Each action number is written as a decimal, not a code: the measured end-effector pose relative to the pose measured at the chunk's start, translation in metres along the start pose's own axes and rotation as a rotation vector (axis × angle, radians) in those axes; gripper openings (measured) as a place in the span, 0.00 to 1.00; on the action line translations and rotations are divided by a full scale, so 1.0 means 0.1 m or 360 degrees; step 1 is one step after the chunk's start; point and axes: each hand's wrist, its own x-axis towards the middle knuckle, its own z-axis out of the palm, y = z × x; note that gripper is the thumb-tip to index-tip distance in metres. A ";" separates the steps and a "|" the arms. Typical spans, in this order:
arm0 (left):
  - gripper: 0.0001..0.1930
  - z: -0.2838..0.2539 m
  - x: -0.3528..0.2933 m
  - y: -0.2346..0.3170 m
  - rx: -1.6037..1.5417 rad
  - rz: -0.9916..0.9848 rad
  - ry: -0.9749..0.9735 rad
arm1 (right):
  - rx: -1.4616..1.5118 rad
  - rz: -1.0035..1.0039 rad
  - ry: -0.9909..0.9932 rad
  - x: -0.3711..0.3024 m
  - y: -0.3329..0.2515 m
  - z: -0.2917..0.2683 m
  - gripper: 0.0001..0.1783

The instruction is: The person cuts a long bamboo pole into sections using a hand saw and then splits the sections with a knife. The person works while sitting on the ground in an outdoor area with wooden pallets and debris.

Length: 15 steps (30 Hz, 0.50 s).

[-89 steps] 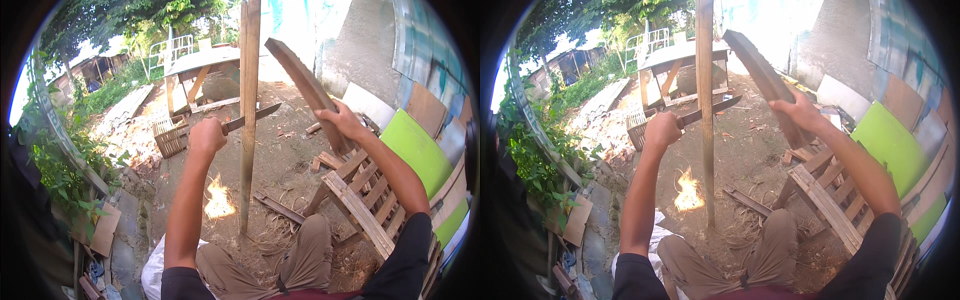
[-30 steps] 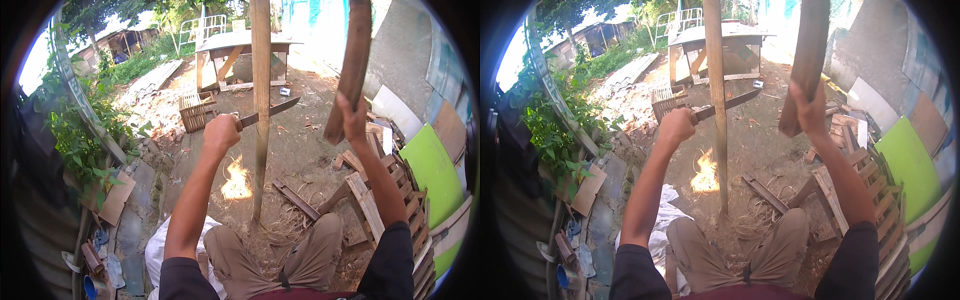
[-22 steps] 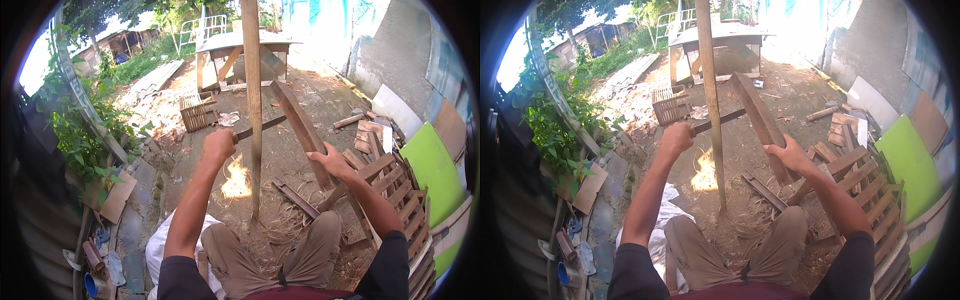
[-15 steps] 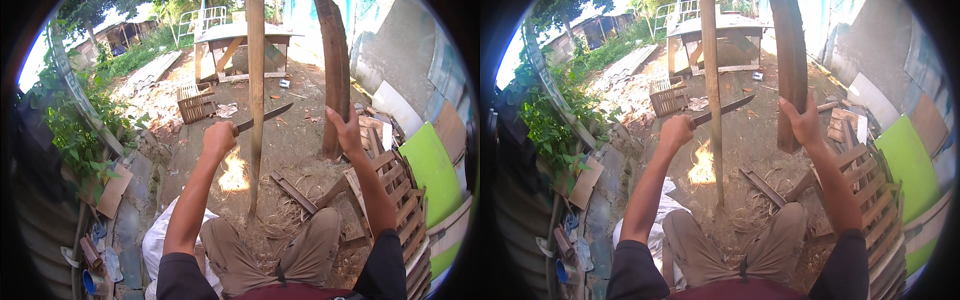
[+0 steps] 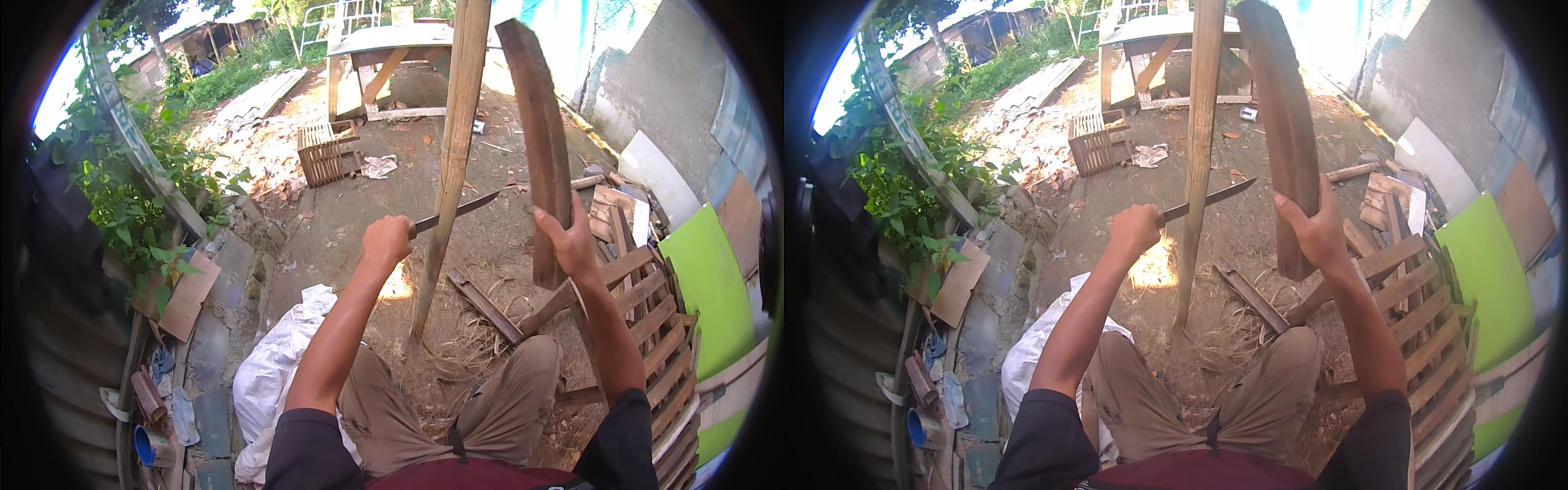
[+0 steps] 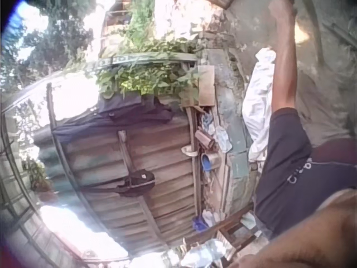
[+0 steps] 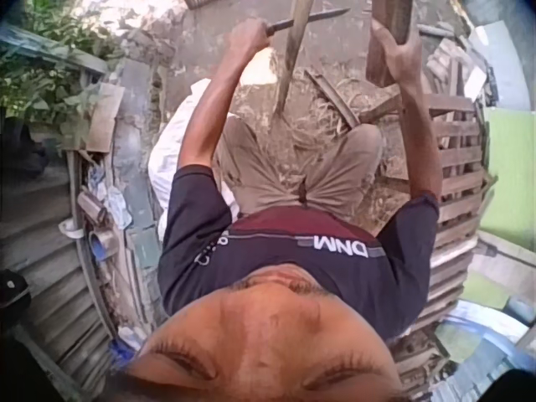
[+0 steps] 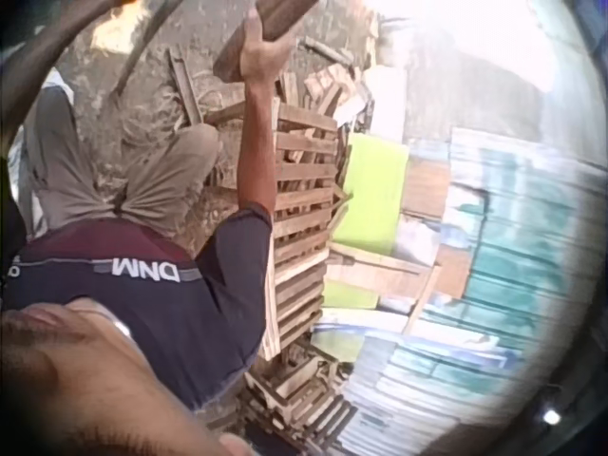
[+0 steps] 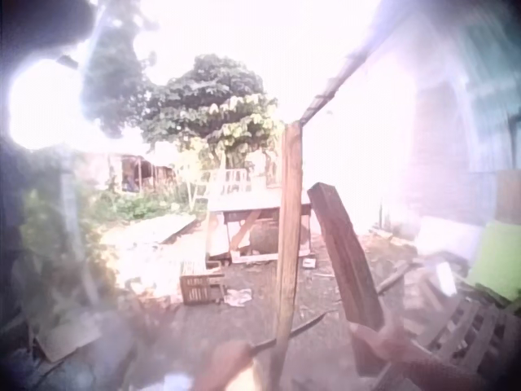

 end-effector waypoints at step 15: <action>0.11 0.48 -0.13 -0.18 0.0040 -0.0094 -0.0109 | 0.0005 0.0528 -0.0061 -0.46 0.76 0.36 0.29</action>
